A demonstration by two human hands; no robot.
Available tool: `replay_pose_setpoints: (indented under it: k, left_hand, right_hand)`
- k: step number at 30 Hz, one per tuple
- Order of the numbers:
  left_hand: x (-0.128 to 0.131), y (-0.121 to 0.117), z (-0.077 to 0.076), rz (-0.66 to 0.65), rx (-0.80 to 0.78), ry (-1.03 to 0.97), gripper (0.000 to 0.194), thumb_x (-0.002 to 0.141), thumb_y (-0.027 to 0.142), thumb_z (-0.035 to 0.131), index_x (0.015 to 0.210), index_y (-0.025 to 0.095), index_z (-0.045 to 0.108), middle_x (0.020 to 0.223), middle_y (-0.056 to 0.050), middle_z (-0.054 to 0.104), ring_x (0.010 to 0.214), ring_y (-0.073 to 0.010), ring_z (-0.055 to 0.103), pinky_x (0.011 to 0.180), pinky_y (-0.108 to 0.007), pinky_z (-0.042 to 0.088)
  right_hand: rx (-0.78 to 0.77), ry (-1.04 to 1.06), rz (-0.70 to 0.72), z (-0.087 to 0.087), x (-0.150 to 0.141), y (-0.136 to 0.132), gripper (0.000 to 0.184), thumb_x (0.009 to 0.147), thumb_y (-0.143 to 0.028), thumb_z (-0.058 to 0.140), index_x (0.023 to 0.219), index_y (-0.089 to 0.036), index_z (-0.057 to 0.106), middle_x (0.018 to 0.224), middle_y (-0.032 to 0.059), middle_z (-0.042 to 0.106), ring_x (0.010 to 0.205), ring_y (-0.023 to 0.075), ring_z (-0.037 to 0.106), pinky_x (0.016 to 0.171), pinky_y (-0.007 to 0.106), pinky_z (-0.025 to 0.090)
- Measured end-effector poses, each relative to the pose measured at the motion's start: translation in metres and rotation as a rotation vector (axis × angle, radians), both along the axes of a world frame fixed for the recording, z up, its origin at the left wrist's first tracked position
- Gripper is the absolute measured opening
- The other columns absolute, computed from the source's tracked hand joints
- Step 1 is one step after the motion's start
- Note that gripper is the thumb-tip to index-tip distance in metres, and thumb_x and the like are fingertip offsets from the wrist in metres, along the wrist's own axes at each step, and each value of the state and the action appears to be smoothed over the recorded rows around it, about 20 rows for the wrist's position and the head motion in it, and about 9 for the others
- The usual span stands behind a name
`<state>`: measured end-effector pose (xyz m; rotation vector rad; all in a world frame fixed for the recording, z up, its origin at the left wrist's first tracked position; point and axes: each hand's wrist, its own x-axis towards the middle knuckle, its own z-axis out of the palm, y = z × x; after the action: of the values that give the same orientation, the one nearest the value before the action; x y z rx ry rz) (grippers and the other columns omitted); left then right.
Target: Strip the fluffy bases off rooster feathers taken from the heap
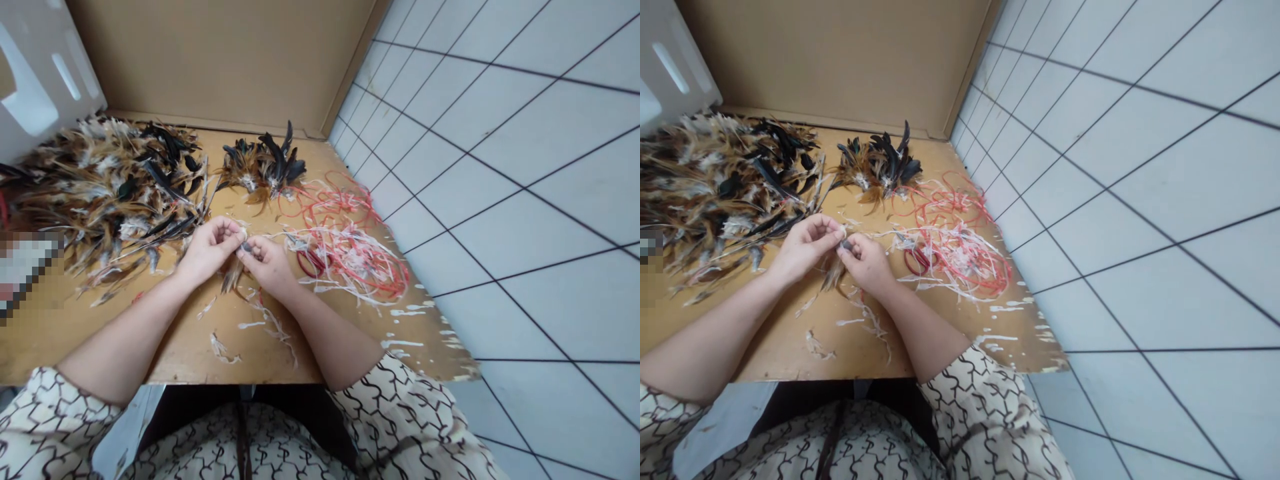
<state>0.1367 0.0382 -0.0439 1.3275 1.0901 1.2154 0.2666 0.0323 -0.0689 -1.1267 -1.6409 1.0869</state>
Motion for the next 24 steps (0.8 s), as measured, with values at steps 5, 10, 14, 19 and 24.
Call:
replay_pose_setpoints:
  k: [5, 10, 14, 19, 24]
  left_hand:
    - [-0.002, 0.001, 0.000, -0.064, 0.031, 0.036, 0.025, 0.055, 0.031, 0.072, 0.069, 0.016, 0.058, 0.056, 0.005, 0.053, 0.053, -0.0079, 0.047, 0.053, -0.021, 0.039]
    - [-0.006, 0.001, 0.006, -0.098, -0.024, 0.000, 0.026, 0.051, 0.033, 0.074, 0.059, 0.015, 0.057, 0.051, 0.004, 0.054, 0.046, -0.0075, 0.047, 0.048, -0.021, 0.039]
    - [-0.012, 0.005, 0.010, 0.011, -0.032, -0.047, 0.026, 0.050, 0.033, 0.074, 0.059, 0.016, 0.056, 0.047, 0.004, 0.053, 0.041, -0.0074, 0.046, 0.044, -0.021, 0.038]
    - [-0.019, 0.010, 0.008, 0.070, -0.041, -0.005, 0.026, 0.047, 0.032, 0.074, 0.059, 0.016, 0.058, 0.047, 0.003, 0.055, 0.042, -0.0081, 0.048, 0.045, -0.021, 0.038]
    - [-0.019, 0.010, 0.004, 0.060, -0.007, 0.251, 0.019, 0.053, 0.030, 0.070, 0.062, 0.016, 0.062, 0.049, 0.004, 0.054, 0.043, -0.0081, 0.043, 0.046, -0.022, 0.034]
  right_hand:
    - [0.048, -0.052, -0.017, 0.003, -0.001, -0.002, 0.010, 0.070, -0.024, 0.051, 0.063, -0.020, 0.044, 0.050, -0.0083, 0.035, 0.045, 0.0067, 0.030, 0.047, 0.022, 0.025]
    - [0.078, -0.047, -0.043, 0.007, -0.001, -0.003, 0.005, 0.068, -0.021, 0.051, 0.066, -0.019, 0.048, 0.055, -0.0066, 0.042, 0.051, 0.0079, 0.038, 0.051, 0.023, 0.031]
    - [0.025, 0.035, -0.065, 0.008, 0.001, 0.000, 0.005, 0.067, -0.022, 0.053, 0.071, -0.019, 0.051, 0.057, -0.0058, 0.047, 0.054, 0.0089, 0.042, 0.052, 0.023, 0.033]
    - [-0.166, 0.274, -0.075, 0.010, 0.010, 0.008, 0.009, 0.065, -0.024, 0.054, 0.072, -0.020, 0.051, 0.050, -0.0072, 0.049, 0.046, 0.0074, 0.042, 0.047, 0.022, 0.031]
    - [-0.283, 0.496, -0.153, 0.016, 0.020, 0.015, 0.012, 0.057, -0.023, 0.058, 0.065, -0.019, 0.051, 0.046, -0.0080, 0.049, 0.040, 0.0051, 0.038, 0.042, 0.020, 0.026]
